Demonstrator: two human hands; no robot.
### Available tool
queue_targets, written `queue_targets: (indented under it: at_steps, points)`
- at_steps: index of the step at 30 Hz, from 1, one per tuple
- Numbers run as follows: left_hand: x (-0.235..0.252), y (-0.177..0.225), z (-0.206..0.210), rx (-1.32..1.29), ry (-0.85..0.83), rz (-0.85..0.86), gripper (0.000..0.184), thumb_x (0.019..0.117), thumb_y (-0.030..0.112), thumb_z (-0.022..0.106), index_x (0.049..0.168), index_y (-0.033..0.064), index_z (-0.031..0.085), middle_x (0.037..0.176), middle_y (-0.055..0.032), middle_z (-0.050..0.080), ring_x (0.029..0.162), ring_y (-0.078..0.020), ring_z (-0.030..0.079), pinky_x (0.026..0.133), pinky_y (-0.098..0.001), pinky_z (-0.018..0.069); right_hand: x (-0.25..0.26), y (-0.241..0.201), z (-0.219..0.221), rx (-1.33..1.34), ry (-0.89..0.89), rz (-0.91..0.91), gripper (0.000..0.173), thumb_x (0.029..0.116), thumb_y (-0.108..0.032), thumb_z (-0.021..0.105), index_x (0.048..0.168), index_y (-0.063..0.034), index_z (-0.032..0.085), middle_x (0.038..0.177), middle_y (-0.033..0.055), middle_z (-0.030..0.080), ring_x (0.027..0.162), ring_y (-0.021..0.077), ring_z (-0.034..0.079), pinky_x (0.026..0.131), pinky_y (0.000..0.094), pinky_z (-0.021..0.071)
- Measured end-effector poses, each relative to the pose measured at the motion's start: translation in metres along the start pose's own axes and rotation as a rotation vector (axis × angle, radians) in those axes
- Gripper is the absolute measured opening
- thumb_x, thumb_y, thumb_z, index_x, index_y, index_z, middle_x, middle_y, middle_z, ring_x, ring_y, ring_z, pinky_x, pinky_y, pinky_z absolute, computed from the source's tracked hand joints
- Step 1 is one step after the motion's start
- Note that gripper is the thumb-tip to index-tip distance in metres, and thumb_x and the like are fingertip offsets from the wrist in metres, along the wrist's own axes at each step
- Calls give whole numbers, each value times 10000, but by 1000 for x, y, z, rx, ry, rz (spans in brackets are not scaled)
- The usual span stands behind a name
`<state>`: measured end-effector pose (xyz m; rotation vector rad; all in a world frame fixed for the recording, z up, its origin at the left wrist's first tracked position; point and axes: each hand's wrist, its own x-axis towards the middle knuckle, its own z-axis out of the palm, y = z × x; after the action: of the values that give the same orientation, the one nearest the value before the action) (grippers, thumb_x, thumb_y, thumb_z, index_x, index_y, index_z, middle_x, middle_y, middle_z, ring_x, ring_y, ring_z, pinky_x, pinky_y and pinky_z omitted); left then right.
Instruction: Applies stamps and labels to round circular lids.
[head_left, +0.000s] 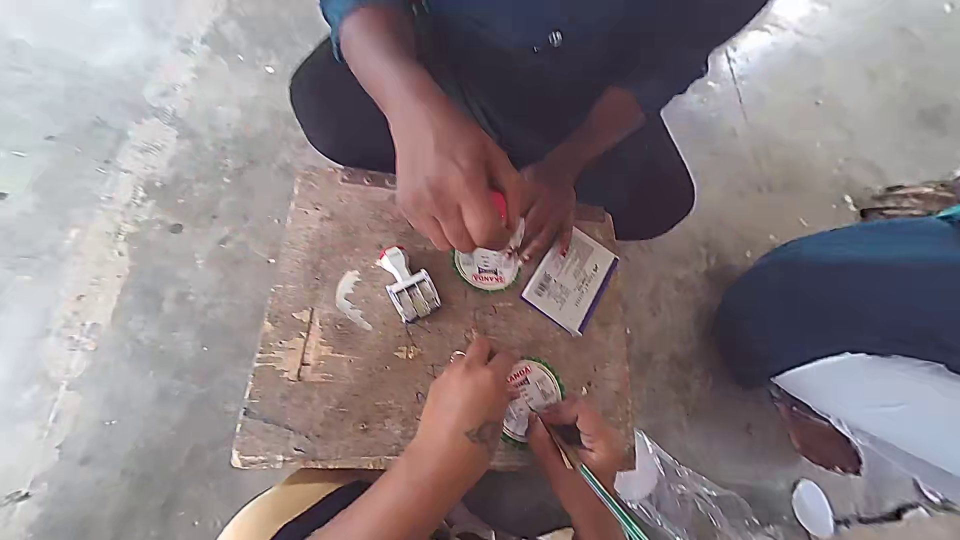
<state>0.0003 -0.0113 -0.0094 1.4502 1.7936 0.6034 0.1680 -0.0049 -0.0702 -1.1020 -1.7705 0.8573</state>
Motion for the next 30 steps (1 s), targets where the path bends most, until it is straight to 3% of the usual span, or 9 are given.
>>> queue_targets:
  at_steps: [4,10,15,30]
  points:
    - [-2,3,-1,5,-31,-21,337,943,99,707,1275,40,702,1230,-226,654,1039,-369,685,871,-467,567,-2,-1,1,-26,43,4,114,796,-122,710,753,-70,618,696,-74,634,659,-106,591,615,66,494]
    - [-2,-2,7,13,70,53,311,907,83,744,1214,32,732,1154,-225,682,954,-368,703,819,-471,583,1,-5,2,0,39,27,72,771,-66,719,769,-44,650,715,-60,672,668,-100,616,625,72,516]
    - [-2,-3,8,9,66,43,307,913,105,744,1213,39,734,1173,-215,683,983,-372,701,832,-487,577,1,-7,3,-34,29,40,78,778,-58,705,764,-20,638,686,-42,655,623,-102,587,589,62,488]
    - [-3,-4,10,33,94,67,294,906,108,754,1187,23,739,1138,-226,687,931,-374,702,793,-482,582,4,-7,5,-16,59,42,68,785,-45,710,799,4,666,727,-37,690,659,-100,619,623,68,517]
